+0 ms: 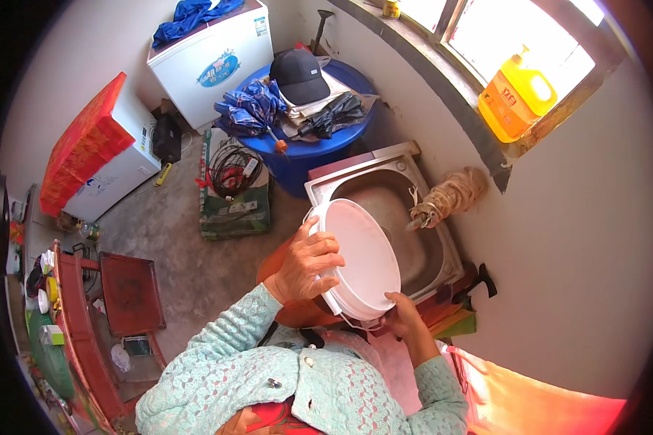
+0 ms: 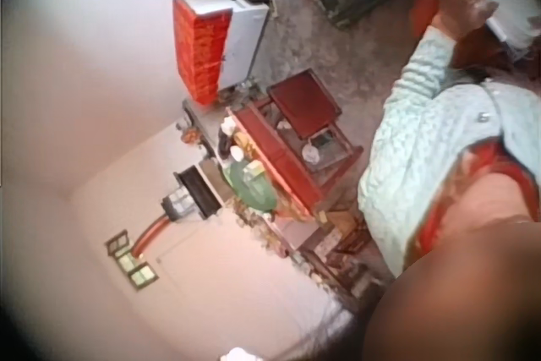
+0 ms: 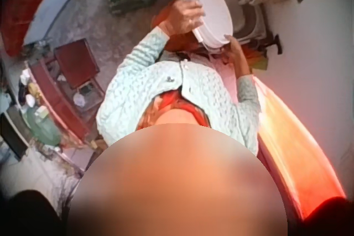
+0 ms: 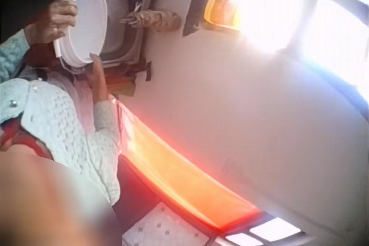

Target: The person picks up a dried corn stalk from a pile outside, carries it into a room, and places it on the floor. They then pick up a bucket, walk to a sink, and fill the bucket with water from the tap.

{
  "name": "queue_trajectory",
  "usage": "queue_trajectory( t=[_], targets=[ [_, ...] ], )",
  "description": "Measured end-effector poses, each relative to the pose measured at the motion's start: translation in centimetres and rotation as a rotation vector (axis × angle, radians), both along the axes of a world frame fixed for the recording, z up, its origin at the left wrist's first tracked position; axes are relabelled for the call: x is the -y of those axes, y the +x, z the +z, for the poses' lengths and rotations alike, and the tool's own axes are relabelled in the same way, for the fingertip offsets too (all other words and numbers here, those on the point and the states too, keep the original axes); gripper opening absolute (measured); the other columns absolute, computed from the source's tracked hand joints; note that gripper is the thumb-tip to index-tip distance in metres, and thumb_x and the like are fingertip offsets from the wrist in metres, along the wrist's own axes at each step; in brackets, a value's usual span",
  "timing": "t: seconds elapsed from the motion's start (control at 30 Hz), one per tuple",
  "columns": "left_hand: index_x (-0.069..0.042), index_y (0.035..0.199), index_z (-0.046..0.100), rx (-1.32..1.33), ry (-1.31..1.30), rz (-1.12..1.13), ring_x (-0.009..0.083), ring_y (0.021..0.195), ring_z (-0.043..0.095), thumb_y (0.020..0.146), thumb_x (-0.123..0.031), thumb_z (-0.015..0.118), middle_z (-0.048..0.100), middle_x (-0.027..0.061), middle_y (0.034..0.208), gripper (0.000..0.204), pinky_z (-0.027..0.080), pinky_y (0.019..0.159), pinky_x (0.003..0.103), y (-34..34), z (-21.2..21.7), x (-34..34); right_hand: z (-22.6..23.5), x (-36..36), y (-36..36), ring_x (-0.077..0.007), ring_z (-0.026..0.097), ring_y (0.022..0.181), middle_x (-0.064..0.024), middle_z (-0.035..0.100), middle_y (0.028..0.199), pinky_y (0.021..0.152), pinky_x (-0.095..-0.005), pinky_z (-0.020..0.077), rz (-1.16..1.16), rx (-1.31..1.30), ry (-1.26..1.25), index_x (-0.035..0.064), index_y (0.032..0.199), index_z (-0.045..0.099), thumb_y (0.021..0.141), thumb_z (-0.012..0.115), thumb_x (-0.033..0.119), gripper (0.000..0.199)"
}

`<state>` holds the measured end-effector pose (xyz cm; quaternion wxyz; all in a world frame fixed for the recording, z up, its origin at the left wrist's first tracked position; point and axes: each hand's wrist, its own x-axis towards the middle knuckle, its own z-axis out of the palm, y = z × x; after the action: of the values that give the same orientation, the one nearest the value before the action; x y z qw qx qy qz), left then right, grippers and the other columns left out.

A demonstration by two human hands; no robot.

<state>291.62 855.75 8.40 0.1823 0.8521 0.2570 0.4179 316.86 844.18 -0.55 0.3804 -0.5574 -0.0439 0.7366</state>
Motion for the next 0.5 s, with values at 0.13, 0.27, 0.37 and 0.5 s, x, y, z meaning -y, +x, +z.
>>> queue_trajectory(
  t=[0.13, 0.27, 0.37, 0.5],
  targets=[
    [-0.009, 0.064, 0.055, 0.032, 0.015, -0.021, 0.0241, 0.076, 0.057, 0.085, -0.046, 0.045, 0.054, 0.0051, 0.067, 0.044, 0.033, 0.096, 0.05, 2.4, -0.5, -1.6, -2.3, -1.2, 1.8, -0.0234, 0.057, 0.055, -0.013, 0.06, 0.078, 0.045, -0.0326, 0.0471, 0.083, -0.157, 0.003, 0.001, 0.106, 0.051, 0.083, 0.051, 0.029, 0.036],
    [-0.009, 0.056, 0.051, 0.043, 0.077, 0.0, 0.0253, 0.064, 0.052, 0.079, -0.039, 0.052, 0.049, 0.006, 0.059, 0.038, 0.04, 0.086, 0.045, 4.3, -0.5, -2.6, -1.1, -1.5, 2.4, -0.0211, 0.059, 0.067, -0.0106, 0.06, 0.087, 0.054, -0.034, 0.0485, 0.117, -0.104, 0.005, 0.0035, 0.11, 0.05, 0.088, 0.048, 0.039, 0.042],
    [-0.008, 0.053, 0.049, 0.075, 0.114, 0.025, 0.0258, 0.06, 0.05, 0.079, -0.041, 0.053, 0.047, 0.0072, 0.058, 0.042, 0.041, 0.08, 0.044, 4.2, -0.9, -3.2, 1.3, -2.6, 3.3, -0.02, 0.059, 0.075, -0.0083, 0.06, 0.091, 0.059, -0.0345, 0.0487, 0.055, 0.228, 0.086, 0.0048, 0.109, 0.052, 0.09, 0.045, 0.043, 0.044],
    [-0.007, 0.053, 0.048, 0.087, 0.103, 0.031, 0.0258, 0.06, 0.049, 0.082, -0.049, 0.048, 0.046, 0.0072, 0.057, 0.05, 0.039, 0.081, 0.043, 4.6, 0.3, -3.0, 3.4, -5.6, 7.3, -0.0176, 0.058, 0.077, -0.0061, 0.056, 0.088, 0.066, -0.0328, 0.0479, 0.03, 0.964, 0.503, 0.0034, 0.105, 0.051, 0.085, 0.055, 0.045, 0.046]
  ],
)
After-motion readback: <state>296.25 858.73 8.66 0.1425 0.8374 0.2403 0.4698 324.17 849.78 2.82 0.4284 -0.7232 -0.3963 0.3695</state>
